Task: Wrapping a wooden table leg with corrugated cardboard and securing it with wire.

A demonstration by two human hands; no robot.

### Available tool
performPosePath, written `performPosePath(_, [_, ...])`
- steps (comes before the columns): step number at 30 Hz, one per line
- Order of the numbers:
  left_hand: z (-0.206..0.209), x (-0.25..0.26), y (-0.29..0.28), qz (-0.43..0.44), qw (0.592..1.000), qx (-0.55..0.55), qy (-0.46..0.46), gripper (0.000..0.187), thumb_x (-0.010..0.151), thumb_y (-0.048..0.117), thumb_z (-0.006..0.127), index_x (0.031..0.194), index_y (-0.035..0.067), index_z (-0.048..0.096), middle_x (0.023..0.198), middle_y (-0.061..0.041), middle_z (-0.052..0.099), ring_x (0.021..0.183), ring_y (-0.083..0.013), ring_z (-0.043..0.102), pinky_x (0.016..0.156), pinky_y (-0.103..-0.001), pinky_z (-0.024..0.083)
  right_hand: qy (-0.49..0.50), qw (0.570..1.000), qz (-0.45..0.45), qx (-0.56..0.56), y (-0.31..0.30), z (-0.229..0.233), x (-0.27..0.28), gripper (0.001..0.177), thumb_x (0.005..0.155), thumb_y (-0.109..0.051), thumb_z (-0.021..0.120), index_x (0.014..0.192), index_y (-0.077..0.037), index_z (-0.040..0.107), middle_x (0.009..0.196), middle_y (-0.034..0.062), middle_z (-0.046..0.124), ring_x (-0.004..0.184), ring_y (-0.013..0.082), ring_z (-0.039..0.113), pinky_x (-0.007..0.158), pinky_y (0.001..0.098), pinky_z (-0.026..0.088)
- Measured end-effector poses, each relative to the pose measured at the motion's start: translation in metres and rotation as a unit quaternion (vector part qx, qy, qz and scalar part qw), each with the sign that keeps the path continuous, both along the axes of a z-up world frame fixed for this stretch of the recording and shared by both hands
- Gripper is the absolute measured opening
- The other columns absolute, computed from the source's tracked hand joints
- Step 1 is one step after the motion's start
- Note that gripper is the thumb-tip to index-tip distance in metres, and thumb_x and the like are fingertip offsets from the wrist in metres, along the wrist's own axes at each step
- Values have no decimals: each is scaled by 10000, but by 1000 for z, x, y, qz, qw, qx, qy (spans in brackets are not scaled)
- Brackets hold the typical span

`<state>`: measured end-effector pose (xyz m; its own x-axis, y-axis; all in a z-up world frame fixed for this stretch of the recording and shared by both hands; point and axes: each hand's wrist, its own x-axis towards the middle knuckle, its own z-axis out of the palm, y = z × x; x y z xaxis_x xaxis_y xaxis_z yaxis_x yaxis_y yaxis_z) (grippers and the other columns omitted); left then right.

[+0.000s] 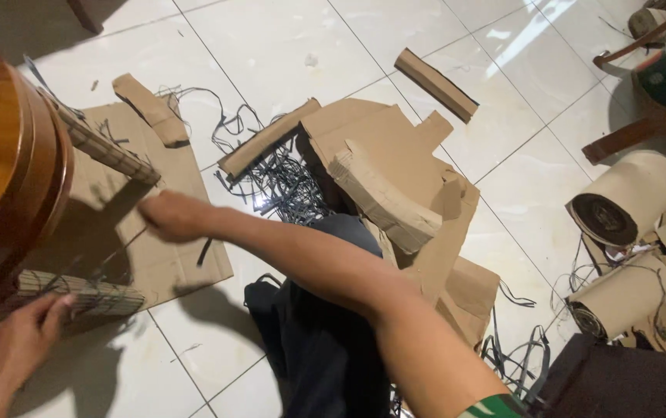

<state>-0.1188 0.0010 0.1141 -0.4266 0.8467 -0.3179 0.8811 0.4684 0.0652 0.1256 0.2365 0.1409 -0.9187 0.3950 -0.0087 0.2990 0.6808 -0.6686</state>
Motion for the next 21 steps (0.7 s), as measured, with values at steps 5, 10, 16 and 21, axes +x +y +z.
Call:
performPosePath(5, [-35,-21,-37,27,967,-236,-96,504,1003,514,492,1172,148,795,1070,-79,817,968,-229,765,870,-373,568,-110,965,-223,-82,17,-33,6,210,1017,-117,358,1001,-31,549,1015,126,620,879,262,615,900,526,543])
performPosePath(10, [-65,-25,-72,129,968,-149,-157,430,1017,318,580,1274,-1,711,1169,-227,746,1166,-386,692,970,-513,531,-196,940,-271,-73,10,-207,-21,242,998,-207,559,1164,-62,659,1028,170,725,1039,376,745,856,519,598])
performPosePath(16, [-57,-13,-50,202,966,-80,-142,390,1075,273,476,1305,7,644,1124,-201,722,1097,-341,706,925,-458,529,-89,920,-342,-171,-67,-229,-60,197,970,-258,615,1053,-142,751,902,128,745,971,398,718,860,523,557])
performPosePath(21, [-79,-26,0,194,974,-93,-76,382,1082,255,415,1253,19,662,1127,-148,730,1128,-248,706,967,-392,530,-52,924,-317,-209,-97,-228,-105,206,953,-246,578,1043,-249,763,879,84,767,946,383,717,903,527,544])
